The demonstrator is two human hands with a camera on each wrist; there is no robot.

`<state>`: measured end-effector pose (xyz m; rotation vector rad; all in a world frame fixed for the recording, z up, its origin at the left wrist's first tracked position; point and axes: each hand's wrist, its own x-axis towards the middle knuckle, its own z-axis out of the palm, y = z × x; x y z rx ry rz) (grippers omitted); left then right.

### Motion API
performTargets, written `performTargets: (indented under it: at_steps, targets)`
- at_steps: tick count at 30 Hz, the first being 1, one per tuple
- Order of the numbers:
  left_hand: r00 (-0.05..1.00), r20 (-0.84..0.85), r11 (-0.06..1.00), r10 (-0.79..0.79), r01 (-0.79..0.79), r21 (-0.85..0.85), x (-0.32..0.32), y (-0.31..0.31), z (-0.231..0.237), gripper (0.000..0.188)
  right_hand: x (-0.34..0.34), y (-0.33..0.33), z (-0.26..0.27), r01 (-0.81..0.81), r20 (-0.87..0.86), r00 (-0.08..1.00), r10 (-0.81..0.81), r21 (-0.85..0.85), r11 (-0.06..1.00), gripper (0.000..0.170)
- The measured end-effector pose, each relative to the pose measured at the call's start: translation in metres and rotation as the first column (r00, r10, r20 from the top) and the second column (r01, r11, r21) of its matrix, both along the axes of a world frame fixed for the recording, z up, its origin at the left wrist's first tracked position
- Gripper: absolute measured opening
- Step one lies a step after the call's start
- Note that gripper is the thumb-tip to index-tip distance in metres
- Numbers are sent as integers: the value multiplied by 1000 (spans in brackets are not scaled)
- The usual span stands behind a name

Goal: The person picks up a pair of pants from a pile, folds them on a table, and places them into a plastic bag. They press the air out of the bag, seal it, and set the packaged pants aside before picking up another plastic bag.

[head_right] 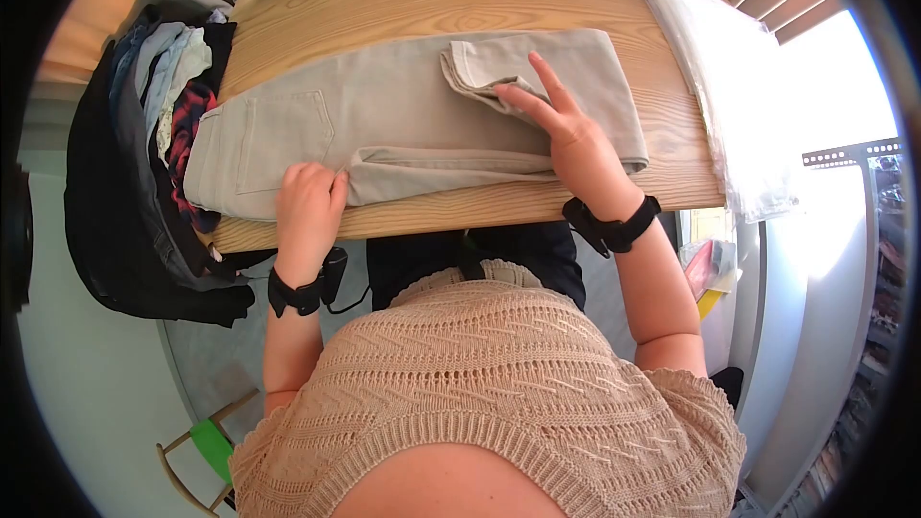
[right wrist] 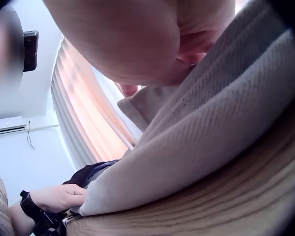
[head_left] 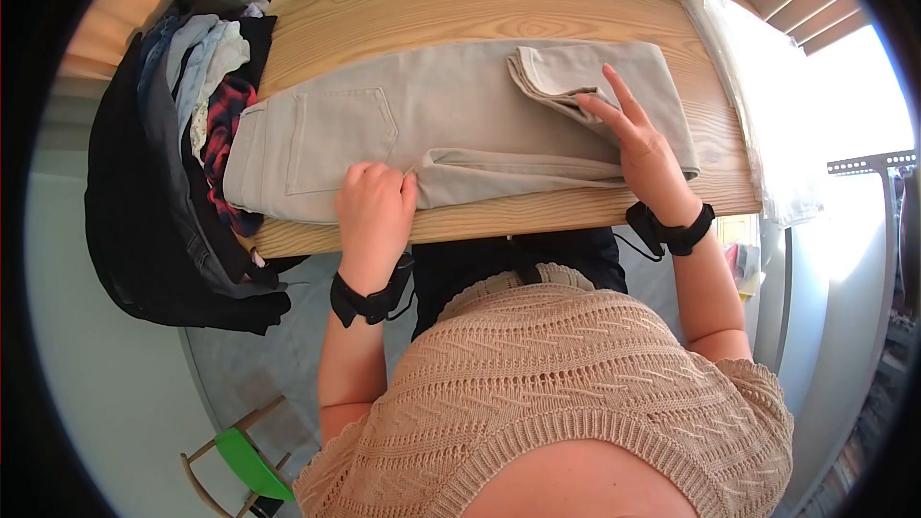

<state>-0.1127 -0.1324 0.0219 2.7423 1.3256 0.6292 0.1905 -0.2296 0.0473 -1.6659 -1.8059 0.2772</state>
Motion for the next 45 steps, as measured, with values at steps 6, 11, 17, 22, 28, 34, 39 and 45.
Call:
performTargets:
  at_steps: [6,11,17,22,28,34,39,45]
  targets:
    - [1000,6,1000,-4,4,-7,0,1,-1,22,8,4,-10,104,-89,992,-92,138,985,52]
    - [1000,15,1000,-14,15,-25,-1,2,-2,23,17,-5,-8,-4,-28,1000,3,-16,1000,31]
    - [1000,13,1000,-19,19,-22,-1,2,-1,23,-8,-21,0,-58,19,998,60,-98,993,14]
    - [999,3,999,-35,35,-34,-5,4,-2,22,-11,-18,-16,-32,174,984,40,-52,998,19]
    - [983,170,960,-73,115,-254,-20,4,4,16,-19,-9,-19,91,312,947,-80,-20,996,19]
    - [997,78,956,3,20,-294,-11,13,9,20,-13,-4,-8,210,163,970,-182,-172,962,16]
    - [999,-4,984,41,-41,-176,10,8,27,9,-13,-2,-10,213,156,969,-192,-128,969,18]
    - [975,45,972,-219,222,-79,15,-29,7,45,-13,-2,-12,201,142,972,-186,-107,974,19]
